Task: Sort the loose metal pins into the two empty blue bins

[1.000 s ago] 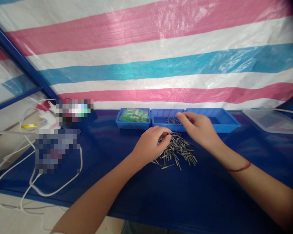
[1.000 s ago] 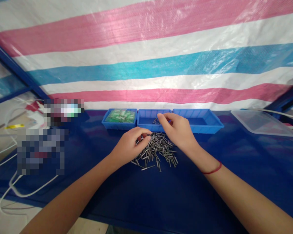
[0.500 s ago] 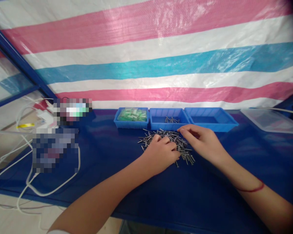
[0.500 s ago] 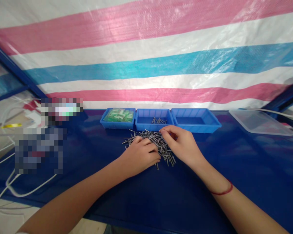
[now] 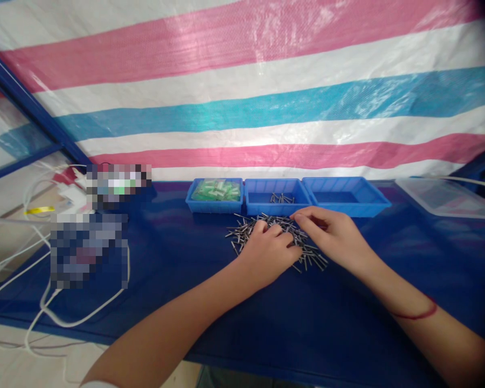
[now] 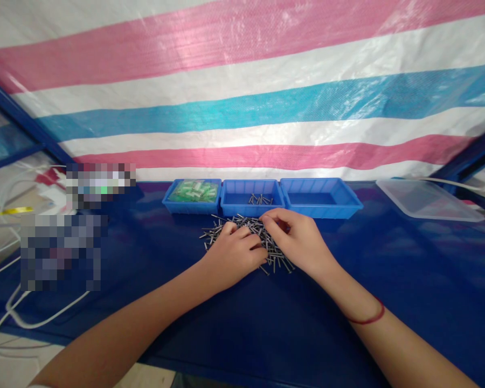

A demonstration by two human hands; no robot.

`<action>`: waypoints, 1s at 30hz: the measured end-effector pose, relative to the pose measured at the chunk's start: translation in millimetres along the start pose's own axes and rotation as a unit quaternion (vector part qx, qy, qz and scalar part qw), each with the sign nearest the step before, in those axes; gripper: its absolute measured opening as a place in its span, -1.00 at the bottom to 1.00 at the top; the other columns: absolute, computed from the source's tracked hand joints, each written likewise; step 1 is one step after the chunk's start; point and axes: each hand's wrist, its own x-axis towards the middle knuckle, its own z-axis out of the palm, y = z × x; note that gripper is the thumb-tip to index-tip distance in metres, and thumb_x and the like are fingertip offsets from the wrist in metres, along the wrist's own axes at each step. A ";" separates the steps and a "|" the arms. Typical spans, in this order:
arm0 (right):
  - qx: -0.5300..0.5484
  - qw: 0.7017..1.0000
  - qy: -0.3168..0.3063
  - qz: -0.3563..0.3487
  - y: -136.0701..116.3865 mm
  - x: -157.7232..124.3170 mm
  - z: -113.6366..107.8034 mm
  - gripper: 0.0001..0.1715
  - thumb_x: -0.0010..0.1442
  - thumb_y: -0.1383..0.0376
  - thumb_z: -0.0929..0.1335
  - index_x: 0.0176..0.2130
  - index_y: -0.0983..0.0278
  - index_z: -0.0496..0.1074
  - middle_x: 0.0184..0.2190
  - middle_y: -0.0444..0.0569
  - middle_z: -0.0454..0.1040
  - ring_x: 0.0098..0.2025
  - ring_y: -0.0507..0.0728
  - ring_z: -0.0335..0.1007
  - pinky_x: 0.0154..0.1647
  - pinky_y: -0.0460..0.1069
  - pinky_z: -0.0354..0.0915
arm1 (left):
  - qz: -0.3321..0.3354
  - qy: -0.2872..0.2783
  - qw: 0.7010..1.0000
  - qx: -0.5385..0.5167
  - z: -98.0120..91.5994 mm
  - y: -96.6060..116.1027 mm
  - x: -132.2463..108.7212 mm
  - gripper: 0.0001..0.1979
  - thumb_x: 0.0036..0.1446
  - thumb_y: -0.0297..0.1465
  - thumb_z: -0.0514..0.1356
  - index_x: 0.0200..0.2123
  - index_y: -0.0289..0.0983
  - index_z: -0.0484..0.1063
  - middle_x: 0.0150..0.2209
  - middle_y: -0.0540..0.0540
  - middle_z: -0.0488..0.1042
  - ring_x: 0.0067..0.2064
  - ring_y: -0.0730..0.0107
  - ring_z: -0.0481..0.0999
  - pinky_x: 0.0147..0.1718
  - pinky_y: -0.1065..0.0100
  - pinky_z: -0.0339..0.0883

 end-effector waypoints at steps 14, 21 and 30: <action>0.006 1.000 -0.015 -0.005 0.5 -0.8 1.8 -0.72 0.23 0.16 0.27 -0.33 0.22 0.50 -0.35 -0.05 0.57 -0.27 0.18 0.48 -0.27 0.03 0.36 | -0.018 0.012 0.999 -0.024 -1.5 3.3 -0.7 -0.76 0.35 -0.32 -0.03 -0.26 -0.26 0.39 -0.25 -0.10 0.49 -0.14 0.28 0.36 -0.25 0.21 0.02; 0.018 1.000 -0.018 0.012 -1.4 -0.9 0.3 -0.72 0.22 0.15 0.28 -0.35 0.23 0.50 -0.34 -0.04 0.57 -0.27 0.18 0.48 -0.27 0.03 0.34 | -0.034 0.034 0.995 -0.086 -7.1 2.6 -1.1 -0.72 0.36 -0.28 -0.05 -0.27 -0.25 0.39 -0.27 -0.06 0.51 -0.17 0.29 0.39 -0.23 0.22 0.03; 0.131 0.990 -0.023 0.046 -19.8 -4.5 -5.3 -0.58 0.20 0.00 0.28 -0.39 0.26 0.50 -0.62 -0.12 0.35 -0.58 0.03 0.24 -0.58 -0.06 0.18 | -0.271 0.140 0.842 -0.445 -13.2 -4.2 1.7 -0.90 0.21 -0.35 0.15 -0.29 -0.26 0.40 -0.32 -0.01 0.50 -0.32 0.44 0.44 -0.30 0.41 0.25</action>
